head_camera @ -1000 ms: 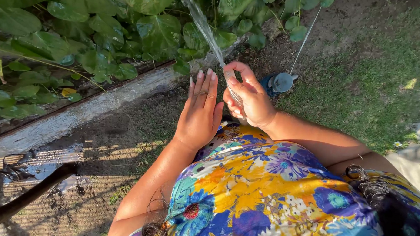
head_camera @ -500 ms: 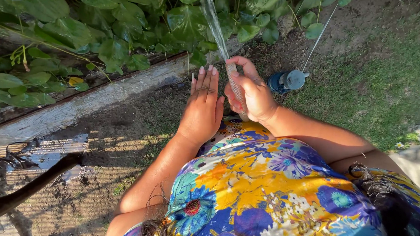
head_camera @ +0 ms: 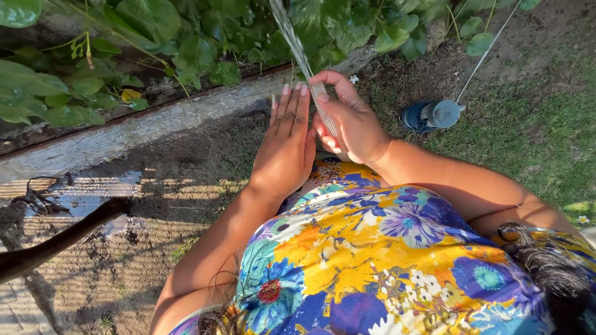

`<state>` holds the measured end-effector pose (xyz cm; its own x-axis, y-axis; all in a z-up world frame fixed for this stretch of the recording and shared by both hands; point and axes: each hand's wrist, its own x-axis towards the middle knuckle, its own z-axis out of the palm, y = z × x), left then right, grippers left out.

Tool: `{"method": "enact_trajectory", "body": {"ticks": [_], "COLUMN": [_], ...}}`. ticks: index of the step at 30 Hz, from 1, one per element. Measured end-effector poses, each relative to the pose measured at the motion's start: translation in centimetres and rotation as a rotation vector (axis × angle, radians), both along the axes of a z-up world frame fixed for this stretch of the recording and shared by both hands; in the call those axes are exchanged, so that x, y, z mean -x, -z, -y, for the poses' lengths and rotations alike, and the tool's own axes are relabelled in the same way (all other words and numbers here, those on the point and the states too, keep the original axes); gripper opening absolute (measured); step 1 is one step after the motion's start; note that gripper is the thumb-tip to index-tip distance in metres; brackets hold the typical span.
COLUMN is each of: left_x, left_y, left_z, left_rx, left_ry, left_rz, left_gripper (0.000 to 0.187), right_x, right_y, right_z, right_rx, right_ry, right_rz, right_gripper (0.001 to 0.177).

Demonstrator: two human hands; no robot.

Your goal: The recorder is seen watering plants using a hose.

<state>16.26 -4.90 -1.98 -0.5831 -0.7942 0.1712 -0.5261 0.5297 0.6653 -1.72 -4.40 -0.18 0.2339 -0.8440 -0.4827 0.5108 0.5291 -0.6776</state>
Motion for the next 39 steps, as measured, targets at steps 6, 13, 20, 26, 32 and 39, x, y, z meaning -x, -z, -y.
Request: {"method": "enact_trajectory", "body": {"ticks": [6,13,20,26,32,39], "left_x": [-3.6,-5.4,-5.8,-5.3,-4.4,-2.2], "left_y": [0.8,0.8,0.7,0.5,0.6,0.8], "left_z": [-0.8,-1.8,-2.0,-2.0,-1.8,-0.7], "left_rx": [0.029,0.083,0.066,0.038,0.026,0.000], "left_ry": [-0.085,-0.181,-0.196,-0.174,-0.124,0.043], "left_rz": [-0.006,-0.048,-0.093,-0.090,-0.094,-0.097], "left_gripper": [0.060,0.058,0.060,0.060,0.059,0.062], "right_x": [-3.6,-5.5,-5.9,-5.0,-4.0,-2.1], "right_y": [-0.2,0.3,-0.2,0.9,0.6,0.4], "right_z": [1.0,1.2,1.1,0.5,-0.2,-1.6], "right_rx": [0.042,0.126,0.118,0.134,0.117,0.065], "right_ry": [-0.140,-0.227,-0.222,-0.111,0.022,0.131], "right_rz": [-0.005,-0.029,-0.070,-0.028,-0.027,-0.071], "right_gripper": [0.031,0.029,0.032,0.032,0.031,0.033]}}
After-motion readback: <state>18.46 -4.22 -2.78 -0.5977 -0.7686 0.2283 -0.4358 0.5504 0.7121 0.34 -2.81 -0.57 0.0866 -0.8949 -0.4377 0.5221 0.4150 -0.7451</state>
